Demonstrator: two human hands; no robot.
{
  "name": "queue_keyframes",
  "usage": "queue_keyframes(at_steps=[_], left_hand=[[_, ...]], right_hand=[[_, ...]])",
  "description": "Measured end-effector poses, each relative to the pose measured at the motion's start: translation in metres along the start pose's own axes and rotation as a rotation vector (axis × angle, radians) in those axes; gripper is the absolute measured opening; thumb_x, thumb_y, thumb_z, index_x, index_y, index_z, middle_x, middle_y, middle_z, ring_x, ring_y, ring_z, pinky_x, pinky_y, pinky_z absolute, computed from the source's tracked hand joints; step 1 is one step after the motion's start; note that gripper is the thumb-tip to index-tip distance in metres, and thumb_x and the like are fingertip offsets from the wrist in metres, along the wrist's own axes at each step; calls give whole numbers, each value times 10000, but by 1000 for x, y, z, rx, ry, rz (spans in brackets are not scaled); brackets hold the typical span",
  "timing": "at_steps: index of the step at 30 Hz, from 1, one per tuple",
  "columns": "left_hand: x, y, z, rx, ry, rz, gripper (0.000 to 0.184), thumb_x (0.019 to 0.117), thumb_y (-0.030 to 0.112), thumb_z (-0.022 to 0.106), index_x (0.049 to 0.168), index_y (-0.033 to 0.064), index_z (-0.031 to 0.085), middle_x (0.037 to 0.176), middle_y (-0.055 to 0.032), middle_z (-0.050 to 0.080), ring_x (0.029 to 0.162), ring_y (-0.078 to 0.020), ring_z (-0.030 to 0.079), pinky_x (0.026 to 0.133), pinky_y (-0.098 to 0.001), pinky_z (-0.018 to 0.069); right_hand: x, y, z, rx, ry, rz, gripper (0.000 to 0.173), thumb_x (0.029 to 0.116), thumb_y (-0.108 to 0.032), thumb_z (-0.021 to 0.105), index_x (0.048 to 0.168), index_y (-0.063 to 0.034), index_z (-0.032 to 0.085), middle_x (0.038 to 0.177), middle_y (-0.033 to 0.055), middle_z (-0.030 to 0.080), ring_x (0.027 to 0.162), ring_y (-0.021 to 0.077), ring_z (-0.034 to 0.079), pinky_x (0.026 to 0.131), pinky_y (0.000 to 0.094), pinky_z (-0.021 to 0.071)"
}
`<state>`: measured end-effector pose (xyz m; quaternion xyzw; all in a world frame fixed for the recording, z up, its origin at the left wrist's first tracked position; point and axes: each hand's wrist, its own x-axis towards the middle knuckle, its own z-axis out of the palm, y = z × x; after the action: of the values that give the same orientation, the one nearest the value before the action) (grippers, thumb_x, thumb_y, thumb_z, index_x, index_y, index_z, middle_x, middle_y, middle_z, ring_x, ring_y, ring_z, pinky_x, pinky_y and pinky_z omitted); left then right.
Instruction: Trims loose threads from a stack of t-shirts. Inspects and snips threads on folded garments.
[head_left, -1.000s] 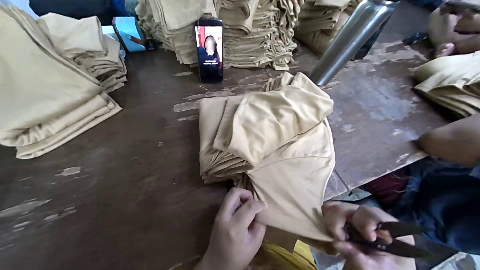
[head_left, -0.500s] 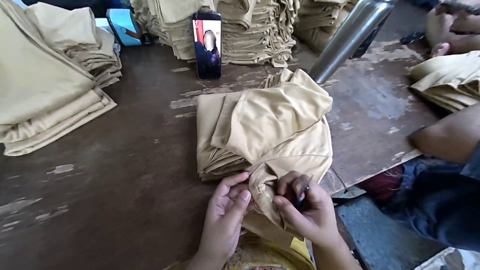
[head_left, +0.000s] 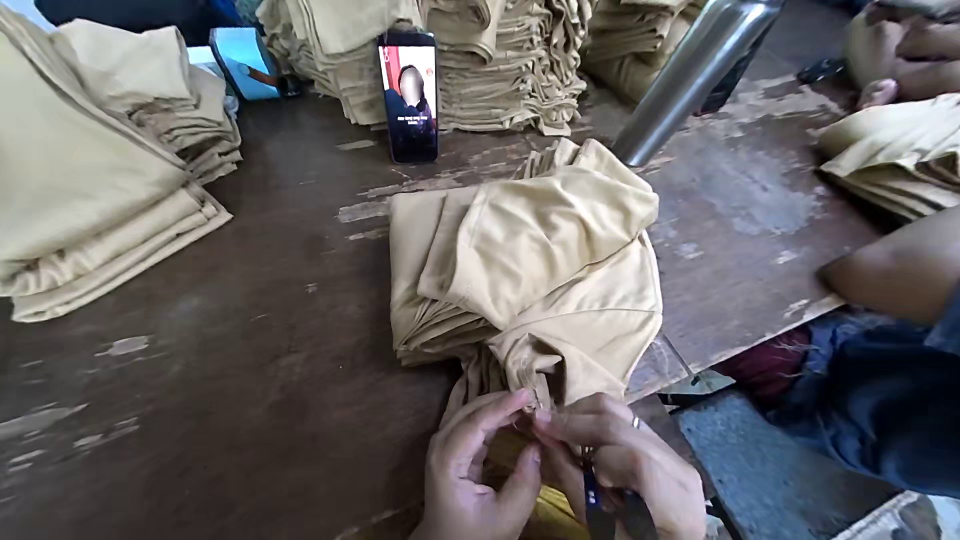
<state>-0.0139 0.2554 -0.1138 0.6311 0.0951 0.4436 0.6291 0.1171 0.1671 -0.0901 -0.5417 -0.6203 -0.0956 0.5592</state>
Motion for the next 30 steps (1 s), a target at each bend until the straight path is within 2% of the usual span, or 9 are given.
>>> queue_keyframes(at_steps=[3,6,8,11,13,15,17,21,30], left_hand=[[1,-4,3,140,38,90,382,846,9,772,1212,103,717,1220,3,689,1110,-51,662,933,-222,582],[3,-6,6,208,84,130,173,911,70,752,1081,104,751,1100,11,691,1011,-9,661,873,-159,573],[5,-5,5,186,102,106,120,929,64,727,1042,91,757,1048,6,689,944,0,669,826,-145,579],[7,-3,3,117,121,35,105,979,118,678,1056,99,746,1025,48,704,939,20,663,815,-135,566],[8,-1,1,68,155,-5,131,1003,201,651,1059,135,750,1015,99,719,940,44,660,815,-122,550],[7,1,1,-57,184,-72,156,1002,248,641,1076,185,763,1039,121,742,956,37,679,851,-151,563],[4,4,1,-190,206,-155,152,987,257,659,1070,198,773,1048,94,755,961,-6,701,876,-207,586],[1,10,0,-298,212,-223,144,971,249,681,1054,183,778,1070,43,760,981,-57,715,896,-262,596],[1,8,-2,-256,161,-124,170,994,197,659,1120,149,762,1137,21,747,1042,-61,700,926,-241,577]], right_hand=[[-3,-12,0,53,-44,13,252,939,-3,699,900,-92,467,960,64,656,899,121,671,814,227,578],[-4,-21,-1,152,-130,12,228,939,12,689,897,-82,485,936,80,638,902,143,664,833,242,577],[-6,-23,-3,248,-177,32,216,943,13,681,890,-76,491,950,95,644,911,158,663,836,250,574],[-9,-22,-13,306,-195,227,193,990,-93,663,919,-96,483,1045,59,609,945,64,642,828,174,553],[-13,-11,-20,247,-218,311,220,1012,-226,651,936,-115,478,1023,25,567,885,9,593,771,127,516],[-19,2,-24,59,-269,316,324,1028,-366,616,923,-86,491,829,32,531,718,36,534,655,151,468],[-22,8,-24,-161,-332,306,390,1041,-436,554,883,-79,537,692,21,500,597,71,483,562,197,430],[-24,7,-18,-323,-349,307,397,1047,-441,515,835,-107,544,658,6,495,554,87,469,502,229,398],[-19,2,-7,-357,-315,291,448,1064,-488,453,846,-107,548,614,-12,469,536,84,465,510,231,394]])
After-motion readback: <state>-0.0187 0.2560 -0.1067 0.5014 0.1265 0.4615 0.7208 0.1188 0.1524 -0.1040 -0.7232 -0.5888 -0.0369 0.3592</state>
